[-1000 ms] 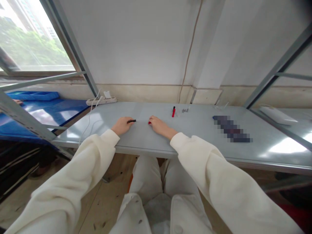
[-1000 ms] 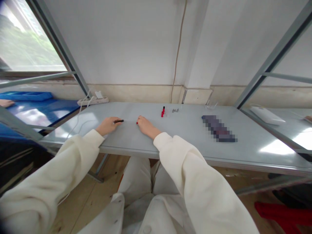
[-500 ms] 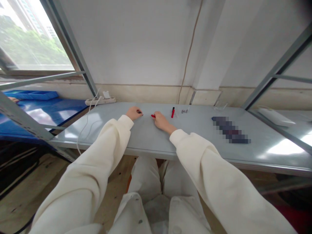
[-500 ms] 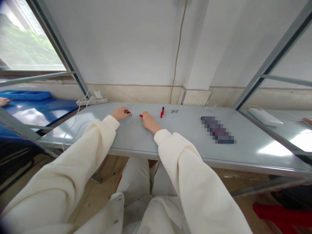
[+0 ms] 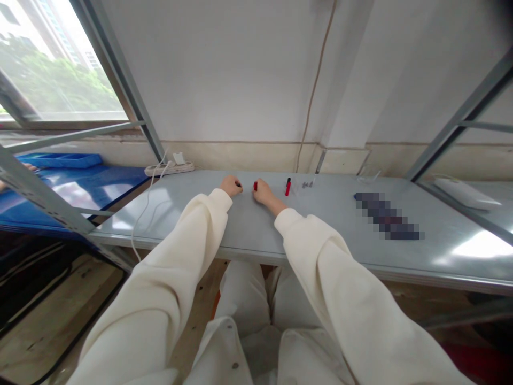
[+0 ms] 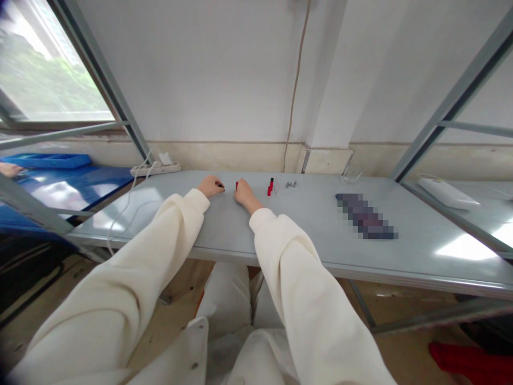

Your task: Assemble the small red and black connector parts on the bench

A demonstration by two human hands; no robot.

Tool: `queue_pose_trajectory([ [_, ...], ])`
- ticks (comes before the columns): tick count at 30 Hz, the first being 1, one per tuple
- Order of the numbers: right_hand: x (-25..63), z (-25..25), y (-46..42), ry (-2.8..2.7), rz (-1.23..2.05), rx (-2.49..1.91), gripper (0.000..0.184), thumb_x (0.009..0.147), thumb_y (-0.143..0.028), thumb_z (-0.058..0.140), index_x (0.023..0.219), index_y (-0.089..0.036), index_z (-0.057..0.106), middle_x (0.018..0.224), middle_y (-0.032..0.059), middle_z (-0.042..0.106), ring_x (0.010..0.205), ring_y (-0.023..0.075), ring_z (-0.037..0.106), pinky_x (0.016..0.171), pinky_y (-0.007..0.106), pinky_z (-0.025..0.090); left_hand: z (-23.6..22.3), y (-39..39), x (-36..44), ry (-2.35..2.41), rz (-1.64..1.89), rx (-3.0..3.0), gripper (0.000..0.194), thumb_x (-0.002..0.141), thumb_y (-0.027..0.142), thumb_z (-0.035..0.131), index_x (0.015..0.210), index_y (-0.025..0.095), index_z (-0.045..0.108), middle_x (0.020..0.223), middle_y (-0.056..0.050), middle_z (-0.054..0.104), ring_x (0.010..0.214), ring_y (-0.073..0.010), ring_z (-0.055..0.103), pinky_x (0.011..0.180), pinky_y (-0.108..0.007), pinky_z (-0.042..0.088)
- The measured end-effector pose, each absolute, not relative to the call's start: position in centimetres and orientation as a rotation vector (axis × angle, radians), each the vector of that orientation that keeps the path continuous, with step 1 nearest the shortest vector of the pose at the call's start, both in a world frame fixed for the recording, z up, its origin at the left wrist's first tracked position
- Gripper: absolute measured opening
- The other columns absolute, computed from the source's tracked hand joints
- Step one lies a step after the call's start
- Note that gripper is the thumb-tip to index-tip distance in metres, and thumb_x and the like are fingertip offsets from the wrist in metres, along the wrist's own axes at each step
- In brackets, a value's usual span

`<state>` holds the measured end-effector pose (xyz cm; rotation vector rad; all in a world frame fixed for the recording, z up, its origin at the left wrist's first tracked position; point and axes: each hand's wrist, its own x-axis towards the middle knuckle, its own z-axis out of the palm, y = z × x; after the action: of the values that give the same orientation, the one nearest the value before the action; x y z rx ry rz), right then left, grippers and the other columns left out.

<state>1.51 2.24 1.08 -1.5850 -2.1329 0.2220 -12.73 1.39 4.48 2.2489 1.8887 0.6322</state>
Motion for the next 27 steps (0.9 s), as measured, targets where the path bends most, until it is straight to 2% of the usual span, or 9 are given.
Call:
queue_pose_trajectory([
  [5,1.5,1.3,2.4,-2.199,0.185,-1.589,0.017,0.072,-0.008,0.045,0.086,-0.012,0.053,0.093,0.0136,0.060,0.085,0.0181,0.054,0.073,0.026,0.040,5.2,0.8,-12.5,1.889,0.566,2.208,0.017,0.061,0.020,0.058,0.073,0.014,0.069,0.067,-0.008,0.065,0.070,-0.0176,0.059,0.063,-0.025,0.043],
  [15,1.9,1.6,2.5,-2.193,0.236,-1.645,0.020,0.070,-0.013,0.053,0.090,-0.011,0.055,0.096,0.0153,0.060,0.089,0.0209,0.056,0.073,0.027,0.041,5.0,1.0,-13.2,1.829,0.602,2.166,0.017,0.063,0.020,0.058,0.076,0.014,0.068,0.060,-0.005,0.063,0.062,-0.0154,0.058,0.063,-0.025,0.044],
  [20,2.2,2.1,0.8,-2.069,0.283,-1.690,0.035,0.069,-0.012,0.056,0.103,-0.009,0.048,0.101,0.0170,0.057,0.094,0.0221,0.054,0.074,0.027,0.041,4.9,0.8,-14.0,1.720,0.657,2.110,0.017,0.066,0.019,0.057,0.078,0.012,0.066,0.064,-0.005,0.065,0.050,-0.0108,0.055,0.059,-0.025,0.045],
  [22,2.5,2.3,-0.4,-1.995,0.237,-1.642,0.037,0.071,-0.013,0.054,0.106,-0.008,0.045,0.105,0.0183,0.055,0.096,0.0220,0.053,0.074,0.028,0.040,4.8,0.3,-14.3,1.634,0.699,2.072,0.018,0.068,0.018,0.055,0.082,0.010,0.064,0.070,-0.006,0.066,0.045,-0.0085,0.053,0.057,-0.025,0.046],
  [24,2.8,2.8,-1.7,-1.951,0.195,-1.544,0.028,0.077,-0.019,0.049,0.103,-0.011,0.046,0.103,0.0161,0.056,0.094,0.0207,0.053,0.075,0.029,0.040,5.0,-0.4,-14.3,1.516,0.771,2.043,0.019,0.072,0.018,0.052,0.086,0.010,0.062,0.077,-0.008,0.067,0.044,-0.0069,0.053,0.057,-0.024,0.046],
  [26,3.3,3.5,-3.0,-1.900,0.261,-1.495,0.021,0.084,-0.029,0.039,0.094,-0.014,0.049,0.090,0.0119,0.060,0.085,0.0185,0.056,0.073,0.029,0.040,5.4,-1.4,-13.7,1.378,0.869,2.034,0.021,0.074,0.020,0.051,0.090,0.011,0.060,0.083,-0.008,0.067,0.046,-0.0062,0.054,0.059,-0.024,0.047],
  [27,3.7,3.9,-3.5,-1.887,0.322,-1.481,0.027,0.087,-0.035,0.032,0.086,-0.015,0.051,0.082,0.0098,0.060,0.079,0.0178,0.057,0.070,0.028,0.040,5.7,-1.9,-13.2,1.317,0.919,2.035,0.021,0.075,0.021,0.050,0.091,0.011,0.060,0.084,-0.008,0.066,0.048,-0.0060,0.054,0.060,-0.025,0.048],
])
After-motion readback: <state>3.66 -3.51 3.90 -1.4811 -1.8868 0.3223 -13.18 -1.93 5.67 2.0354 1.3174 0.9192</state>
